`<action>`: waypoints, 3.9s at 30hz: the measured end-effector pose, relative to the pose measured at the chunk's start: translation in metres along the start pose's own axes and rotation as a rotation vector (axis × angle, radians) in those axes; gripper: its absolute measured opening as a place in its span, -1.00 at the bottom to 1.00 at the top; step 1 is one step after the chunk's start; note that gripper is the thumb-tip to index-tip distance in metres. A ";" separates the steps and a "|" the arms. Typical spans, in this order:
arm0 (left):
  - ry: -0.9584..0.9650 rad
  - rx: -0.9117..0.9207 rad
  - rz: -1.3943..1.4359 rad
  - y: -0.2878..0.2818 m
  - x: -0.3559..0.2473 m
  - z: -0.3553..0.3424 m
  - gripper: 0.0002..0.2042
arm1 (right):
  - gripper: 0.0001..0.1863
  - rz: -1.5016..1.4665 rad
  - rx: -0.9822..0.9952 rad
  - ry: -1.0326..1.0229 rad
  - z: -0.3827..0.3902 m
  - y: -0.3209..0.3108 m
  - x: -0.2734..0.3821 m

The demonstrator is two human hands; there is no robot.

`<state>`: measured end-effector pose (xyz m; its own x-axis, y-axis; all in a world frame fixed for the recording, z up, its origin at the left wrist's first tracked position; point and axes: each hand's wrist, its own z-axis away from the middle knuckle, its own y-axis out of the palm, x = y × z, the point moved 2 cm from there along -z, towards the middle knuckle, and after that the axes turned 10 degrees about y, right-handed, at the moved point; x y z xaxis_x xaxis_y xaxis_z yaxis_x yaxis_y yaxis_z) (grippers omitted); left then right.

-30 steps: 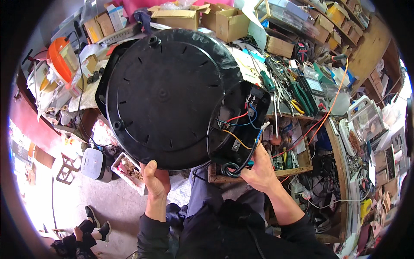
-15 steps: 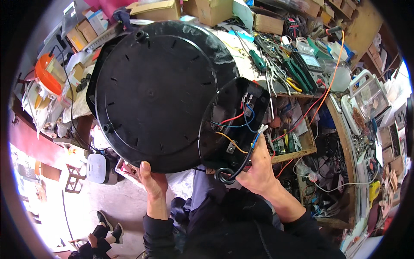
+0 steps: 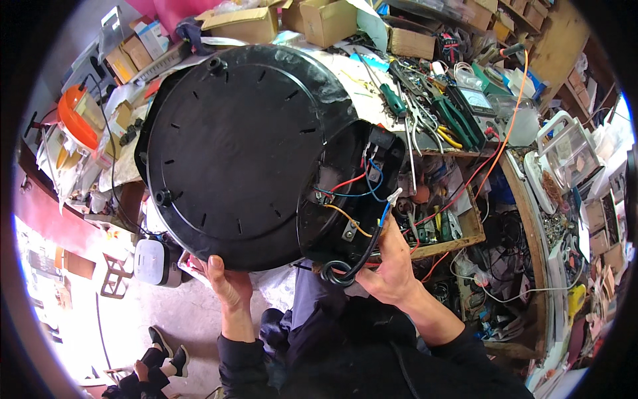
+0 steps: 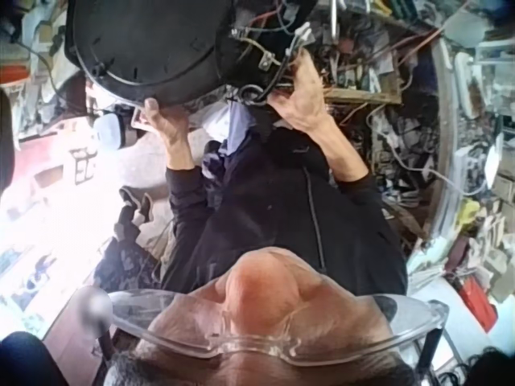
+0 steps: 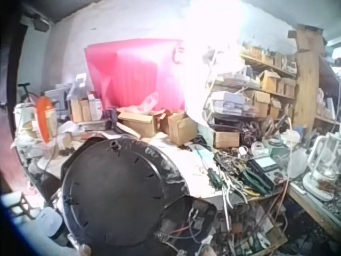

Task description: The person disassembles a black round electric appliance, likely a waffle iron, using a screwdriver to remove screws from the base. They separate the top and bottom halves, inspect the internal wiring and heating elements, and then reassemble the unit by screwing the base back together.

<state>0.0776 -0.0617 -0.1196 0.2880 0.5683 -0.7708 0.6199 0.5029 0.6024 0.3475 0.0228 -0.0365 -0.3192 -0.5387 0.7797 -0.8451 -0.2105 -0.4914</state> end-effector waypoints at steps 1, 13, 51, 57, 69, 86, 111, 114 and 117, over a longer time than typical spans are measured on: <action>0.000 -0.004 0.004 -0.001 0.001 0.000 -0.14 | -0.28 -0.022 -0.007 0.003 0.000 0.000 0.001; 0.012 0.061 -0.069 -0.020 0.006 0.000 0.02 | -0.28 0.155 0.051 -0.061 0.004 -0.002 -0.006; 0.155 0.259 0.046 0.042 -0.070 -0.036 0.29 | -0.43 -0.173 -0.147 0.084 -0.036 -0.020 0.032; 0.131 0.257 -0.019 0.037 -0.074 -0.032 0.28 | -0.31 -0.288 -0.123 0.077 -0.036 -0.038 0.019; 0.111 0.196 0.037 0.038 -0.069 -0.030 0.30 | 0.26 -0.521 0.064 0.177 -0.098 -0.069 -0.007; 0.045 0.170 -0.137 -0.024 -0.023 -0.017 0.35 | 0.34 -0.539 0.122 0.080 -0.075 -0.053 -0.024; 0.066 0.195 0.022 -0.025 -0.020 -0.007 0.44 | 0.31 -0.496 0.087 0.202 -0.064 -0.054 -0.025; 0.027 0.161 0.318 0.004 -0.036 -0.012 0.07 | 0.26 -0.517 0.045 0.156 -0.065 -0.056 -0.025; -0.047 0.021 0.230 0.013 -0.049 -0.015 -0.16 | 0.10 -0.516 0.070 0.124 -0.063 -0.058 -0.024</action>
<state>0.0609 -0.0730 -0.0711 0.4569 0.6354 -0.6225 0.5486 0.3496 0.7595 0.3775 0.0991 -0.0025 0.0780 -0.2509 0.9649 -0.8765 -0.4785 -0.0535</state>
